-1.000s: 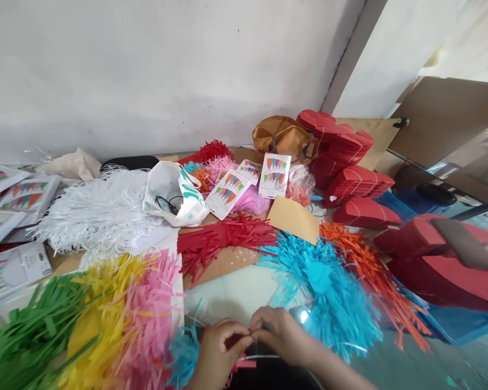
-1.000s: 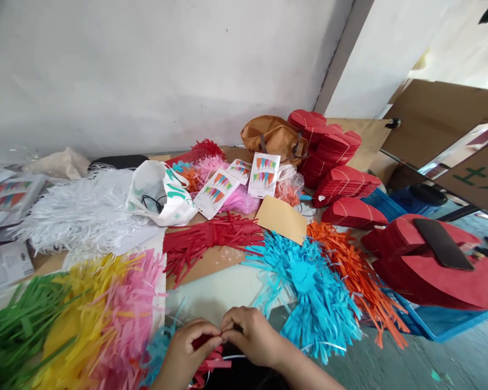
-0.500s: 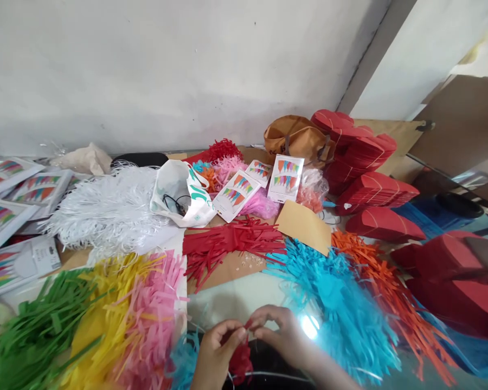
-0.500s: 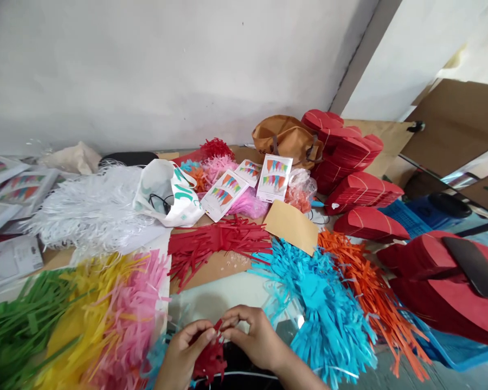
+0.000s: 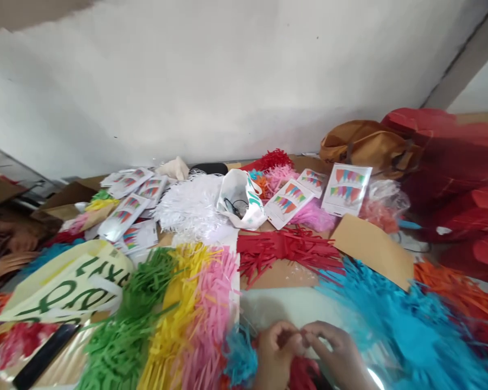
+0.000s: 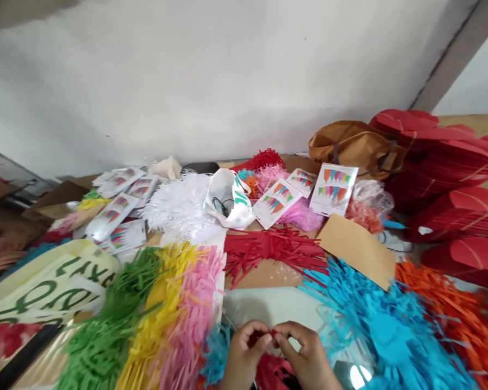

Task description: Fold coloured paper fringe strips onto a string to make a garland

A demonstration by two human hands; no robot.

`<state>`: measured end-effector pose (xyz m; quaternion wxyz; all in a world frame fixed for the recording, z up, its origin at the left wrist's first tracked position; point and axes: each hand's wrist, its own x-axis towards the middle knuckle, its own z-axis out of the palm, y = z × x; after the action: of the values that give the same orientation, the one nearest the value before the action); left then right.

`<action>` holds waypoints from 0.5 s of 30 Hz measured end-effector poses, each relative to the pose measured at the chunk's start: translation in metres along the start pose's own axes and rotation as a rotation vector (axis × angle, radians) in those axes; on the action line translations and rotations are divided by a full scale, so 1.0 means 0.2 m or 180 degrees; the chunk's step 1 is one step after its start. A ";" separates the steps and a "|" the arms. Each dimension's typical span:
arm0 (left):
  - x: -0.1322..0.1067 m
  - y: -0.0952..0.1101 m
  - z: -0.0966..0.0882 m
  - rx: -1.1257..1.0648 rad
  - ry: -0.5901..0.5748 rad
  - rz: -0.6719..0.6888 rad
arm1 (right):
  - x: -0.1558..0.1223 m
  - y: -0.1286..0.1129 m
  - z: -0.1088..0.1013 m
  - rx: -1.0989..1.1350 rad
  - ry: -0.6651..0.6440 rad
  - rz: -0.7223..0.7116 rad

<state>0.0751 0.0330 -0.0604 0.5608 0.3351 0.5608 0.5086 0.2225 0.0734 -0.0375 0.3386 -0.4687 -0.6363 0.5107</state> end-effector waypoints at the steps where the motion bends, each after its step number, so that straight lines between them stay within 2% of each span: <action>1: -0.01 -0.01 0.01 0.0301 0.0190 0.0401 | -0.01 0.02 0.02 -0.0095 0.0167 -0.0018; 4: -0.05 -0.03 0.03 0.1171 0.0673 0.1603 | -0.06 0.05 0.05 -0.0355 0.0587 -0.0082; 6: -0.07 -0.04 0.03 0.1360 0.0842 0.2056 | -0.09 0.06 0.05 -0.0415 0.0647 -0.0193; 8: -0.08 -0.05 0.02 0.1177 0.0813 0.2110 | -0.11 0.06 0.04 -0.0392 0.0416 -0.0301; 11: -0.10 -0.05 -0.01 0.0887 0.0436 0.1725 | -0.13 0.05 0.03 -0.0402 -0.0052 -0.0356; 15: -0.14 -0.06 -0.07 0.0991 0.0393 0.1609 | -0.18 0.05 0.07 -0.0489 0.0085 -0.0229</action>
<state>0.0681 0.0011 -0.0668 0.3232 0.5144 0.5640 0.5594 0.2244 0.0355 -0.0491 0.3282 -0.4770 -0.6855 0.4415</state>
